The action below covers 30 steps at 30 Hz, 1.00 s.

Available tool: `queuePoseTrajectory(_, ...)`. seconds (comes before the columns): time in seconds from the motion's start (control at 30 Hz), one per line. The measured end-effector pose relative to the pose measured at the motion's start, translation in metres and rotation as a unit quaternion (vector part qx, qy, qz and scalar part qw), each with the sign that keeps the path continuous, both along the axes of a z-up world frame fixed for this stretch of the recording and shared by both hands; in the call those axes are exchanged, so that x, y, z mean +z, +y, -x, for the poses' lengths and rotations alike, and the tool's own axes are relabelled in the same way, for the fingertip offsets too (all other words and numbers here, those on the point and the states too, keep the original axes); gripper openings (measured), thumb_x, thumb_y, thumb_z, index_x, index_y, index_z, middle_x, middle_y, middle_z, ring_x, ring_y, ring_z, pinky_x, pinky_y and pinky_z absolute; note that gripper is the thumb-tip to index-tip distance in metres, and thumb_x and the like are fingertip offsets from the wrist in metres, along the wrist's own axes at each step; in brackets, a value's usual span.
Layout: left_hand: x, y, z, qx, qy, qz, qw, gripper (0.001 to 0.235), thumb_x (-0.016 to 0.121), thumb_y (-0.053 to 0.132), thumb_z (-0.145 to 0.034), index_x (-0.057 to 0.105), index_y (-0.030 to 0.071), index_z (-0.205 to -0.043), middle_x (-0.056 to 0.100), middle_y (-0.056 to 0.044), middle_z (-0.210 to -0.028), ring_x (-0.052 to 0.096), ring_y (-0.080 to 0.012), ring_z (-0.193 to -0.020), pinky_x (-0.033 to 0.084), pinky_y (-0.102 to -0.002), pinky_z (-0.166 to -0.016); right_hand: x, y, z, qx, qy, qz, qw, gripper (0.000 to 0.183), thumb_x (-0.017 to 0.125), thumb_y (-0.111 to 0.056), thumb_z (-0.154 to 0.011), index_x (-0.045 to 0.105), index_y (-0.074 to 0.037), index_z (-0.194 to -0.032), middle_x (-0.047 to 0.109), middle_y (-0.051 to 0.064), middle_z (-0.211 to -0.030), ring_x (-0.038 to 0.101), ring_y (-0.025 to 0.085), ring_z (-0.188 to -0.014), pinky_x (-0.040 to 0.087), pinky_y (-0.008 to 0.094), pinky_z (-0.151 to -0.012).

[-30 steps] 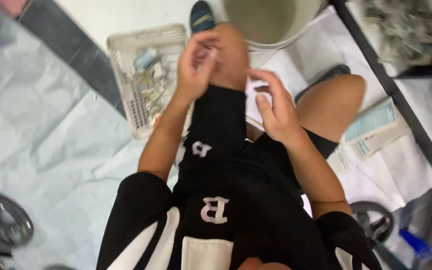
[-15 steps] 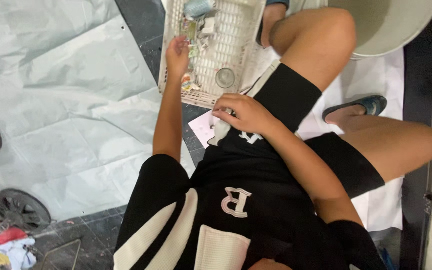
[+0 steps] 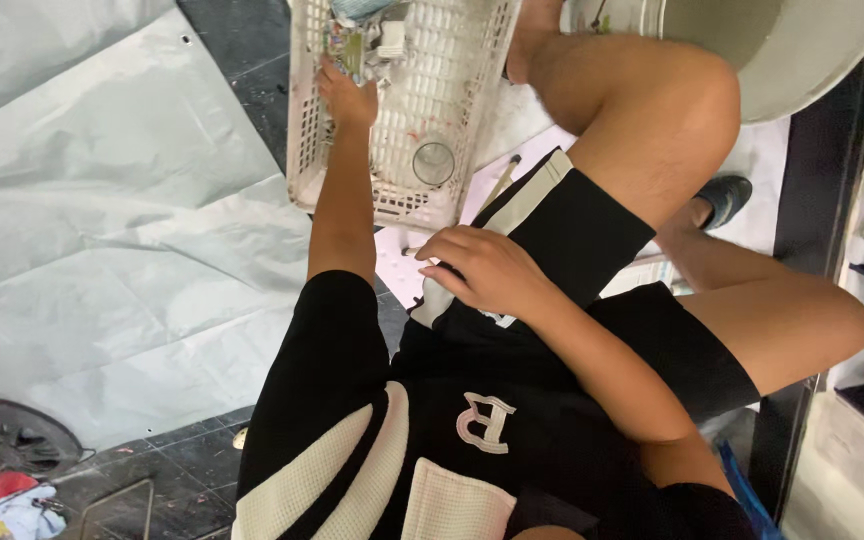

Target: The person sits on the floor and repeatedly folds newspaper sheets by hand. They pick up sheets from a plastic basket, fold them into smaller rectangles, and place them back into the basket. The task is repetitive and involves handling multiple newspaper sheets.

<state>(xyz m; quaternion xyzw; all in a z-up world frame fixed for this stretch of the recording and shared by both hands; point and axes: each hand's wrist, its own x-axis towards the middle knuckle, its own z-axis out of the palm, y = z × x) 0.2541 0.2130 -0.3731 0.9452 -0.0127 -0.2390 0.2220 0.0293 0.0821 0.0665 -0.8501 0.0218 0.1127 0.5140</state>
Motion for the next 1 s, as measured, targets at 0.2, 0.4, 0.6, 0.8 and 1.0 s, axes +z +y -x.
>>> queuePoseTrajectory(0.2,-0.006,-0.024,-0.002,0.014,-0.062,-0.120,0.991,0.108,0.084,0.048,-0.079,0.016,-0.002,-0.147,0.022,-0.037,-0.156,0.031,-0.0535,-0.138,0.033,-0.065,-0.107,-0.001,-0.011,-0.006,-0.034,0.017,-0.039,0.999,0.017,0.069,-0.022,-0.096,0.071,-0.008,-0.106,0.072,0.006,-0.105,0.071,0.025,-0.096,0.057,0.037,-0.081)
queuePoseTrajectory(0.4,0.008,-0.032,-0.002,0.100,0.030,-0.104,0.989,0.093,0.075,0.054,-0.082,0.033,-0.001,-0.143,0.046,-0.022,-0.147,0.051,-0.0381,-0.135,0.047,-0.053,-0.108,-0.005,-0.014,-0.003,-0.049,0.011,-0.065,0.997,0.017,0.070,-0.021,-0.097,0.070,-0.007,-0.107,0.073,0.006,-0.103,0.071,0.025,-0.095,0.057,0.037,-0.081)
queuePoseTrajectory(0.6,0.036,-0.001,-0.001,0.092,-0.028,0.158,0.983,0.080,0.073,0.052,-0.088,0.047,-0.008,-0.133,0.061,-0.026,-0.131,0.063,-0.0380,-0.120,0.050,-0.048,-0.104,-0.003,-0.012,0.000,-0.046,-0.003,-0.072,0.996,0.017,0.069,-0.020,-0.097,0.071,-0.007,-0.107,0.073,0.007,-0.100,0.070,0.026,-0.091,0.057,0.038,-0.077)
queuePoseTrajectory(0.8,0.090,0.048,0.002,0.176,0.268,0.467,0.824,0.069,0.063,0.046,-0.095,0.046,0.002,-0.144,0.062,-0.014,-0.133,0.064,-0.0276,-0.120,0.053,-0.044,-0.104,-0.009,-0.005,0.011,-0.030,-0.013,-0.086,0.996,0.017,0.068,-0.019,-0.098,0.069,-0.006,-0.110,0.072,0.009,-0.102,0.072,0.023,-0.089,0.058,0.036,-0.078)
queuePoseTrajectory(1.0,0.151,0.035,0.013,0.174,0.300,0.679,0.647,0.062,0.067,0.039,-0.096,0.055,-0.004,-0.138,0.065,-0.020,-0.129,0.068,-0.0325,-0.112,0.059,-0.046,-0.098,-0.014,0.004,0.030,-0.125,-0.056,-0.178,0.974,0.040,0.071,-0.013,-0.098,0.056,-0.009,-0.134,0.059,0.010,-0.131,0.066,0.020,-0.113,0.058,0.034,-0.092)
